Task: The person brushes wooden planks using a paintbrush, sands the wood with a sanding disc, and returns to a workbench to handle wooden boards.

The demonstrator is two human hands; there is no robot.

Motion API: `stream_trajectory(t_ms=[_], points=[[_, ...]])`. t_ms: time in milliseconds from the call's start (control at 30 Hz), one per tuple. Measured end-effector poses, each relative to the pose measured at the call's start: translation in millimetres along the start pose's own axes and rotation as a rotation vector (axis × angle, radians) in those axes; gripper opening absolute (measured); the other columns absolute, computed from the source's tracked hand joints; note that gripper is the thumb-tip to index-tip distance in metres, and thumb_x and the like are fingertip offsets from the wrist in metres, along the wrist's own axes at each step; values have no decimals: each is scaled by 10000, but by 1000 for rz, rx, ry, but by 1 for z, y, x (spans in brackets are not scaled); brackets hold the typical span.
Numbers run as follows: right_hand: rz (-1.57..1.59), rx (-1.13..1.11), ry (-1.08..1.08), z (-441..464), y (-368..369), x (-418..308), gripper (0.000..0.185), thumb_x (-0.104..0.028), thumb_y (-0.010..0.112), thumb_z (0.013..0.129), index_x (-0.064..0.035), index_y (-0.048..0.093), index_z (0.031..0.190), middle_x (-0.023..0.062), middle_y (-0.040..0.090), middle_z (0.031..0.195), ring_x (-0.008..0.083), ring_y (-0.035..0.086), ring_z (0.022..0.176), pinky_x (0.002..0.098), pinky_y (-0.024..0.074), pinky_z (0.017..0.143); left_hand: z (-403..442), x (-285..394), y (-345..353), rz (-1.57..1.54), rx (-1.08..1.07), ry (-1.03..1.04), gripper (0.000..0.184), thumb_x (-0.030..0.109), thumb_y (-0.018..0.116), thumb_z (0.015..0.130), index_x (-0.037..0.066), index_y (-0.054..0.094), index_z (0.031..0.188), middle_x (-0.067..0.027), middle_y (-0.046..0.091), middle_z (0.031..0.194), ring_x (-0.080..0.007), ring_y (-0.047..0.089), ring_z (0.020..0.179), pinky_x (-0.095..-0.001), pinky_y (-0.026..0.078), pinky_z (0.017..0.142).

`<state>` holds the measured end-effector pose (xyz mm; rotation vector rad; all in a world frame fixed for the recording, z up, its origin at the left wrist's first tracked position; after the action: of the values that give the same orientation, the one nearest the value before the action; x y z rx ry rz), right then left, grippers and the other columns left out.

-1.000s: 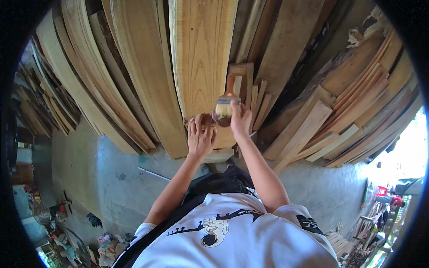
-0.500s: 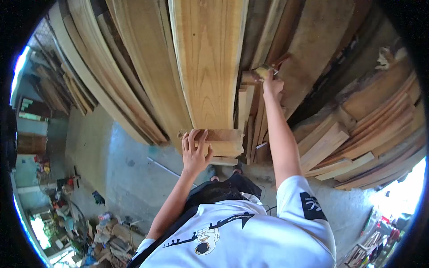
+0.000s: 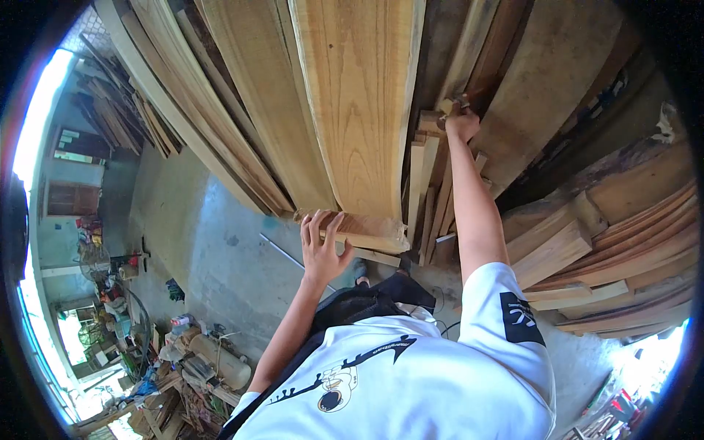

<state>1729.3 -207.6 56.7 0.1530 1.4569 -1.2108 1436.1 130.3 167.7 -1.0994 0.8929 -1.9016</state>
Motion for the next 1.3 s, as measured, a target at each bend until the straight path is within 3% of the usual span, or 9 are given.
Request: stream_trajectory(t_ms=[300,500,600,700,800,900,1000,1200,1300], points=[[197,32,64,7,16,26,420,-434,731,783,-14,734,805,207,699,824,327,693,817,390,516,745,6,2,5,16,-7,-23,619,142,695,690,109,528,1285,-160,475,1271,-367,433,1215,-540,307,1078],[502,-50,-12,15,21,26,406,-398,722,827,3,727,893,136,679,694,209,670,696,358,488,667,10,2,6,8,-23,-33,617,139,690,696,114,526,1290,-162,472,1280,-370,425,1229,-541,299,1084],[521,-242,12,7,-10,-12,419,-385,723,839,18,712,952,95,658,655,177,655,651,331,480,645,12,1,9,13,-14,-36,618,141,693,694,116,527,1289,-159,471,1283,-371,424,1231,-542,299,1084],[410,-252,-172,31,16,19,444,-398,717,847,23,704,989,101,672,666,182,657,615,317,487,638,12,0,10,20,-20,-27,622,141,698,690,117,527,1288,-155,472,1285,-370,422,1234,-543,301,1080],[480,-413,-122,31,11,22,480,-405,726,838,47,700,996,140,696,721,210,690,684,322,505,668,13,0,9,6,-11,-24,629,141,701,684,118,527,1288,-155,472,1285,-374,424,1233,-543,302,1077],[92,-335,-163,29,-10,2,503,-414,733,826,53,698,1010,182,716,842,251,708,841,356,525,736,13,0,12,8,-12,-33,634,138,703,680,120,529,1289,-158,470,1285,-377,426,1232,-542,302,1076],[3,-323,-187,48,19,31,523,-423,736,816,53,692,1031,213,706,968,288,685,965,379,522,802,15,0,10,0,-27,-32,630,139,701,682,121,531,1288,-159,469,1287,-379,428,1232,-542,303,1075],[-108,-368,-156,38,-5,4,572,-454,743,804,44,678,1079,203,693,1058,319,665,1005,373,511,838,19,-2,15,34,-36,-27,612,143,690,700,116,531,1290,-158,467,1290,-379,426,1235,-548,299,1077],[179,-393,-97,53,15,30,556,-460,758,793,24,690,1059,165,707,990,269,680,931,342,509,813,23,-3,18,33,-28,-20,605,143,687,705,116,532,1290,-159,467,1291,-381,425,1236,-550,299,1077]])
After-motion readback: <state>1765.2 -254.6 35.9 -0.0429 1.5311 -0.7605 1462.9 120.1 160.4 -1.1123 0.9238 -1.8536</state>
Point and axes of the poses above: each hand's wrist, its own z-axis towards the middle knuckle, its own y-axis out of the palm, x = y × z, the point moved 1 cm from there along z, towards the middle knuckle
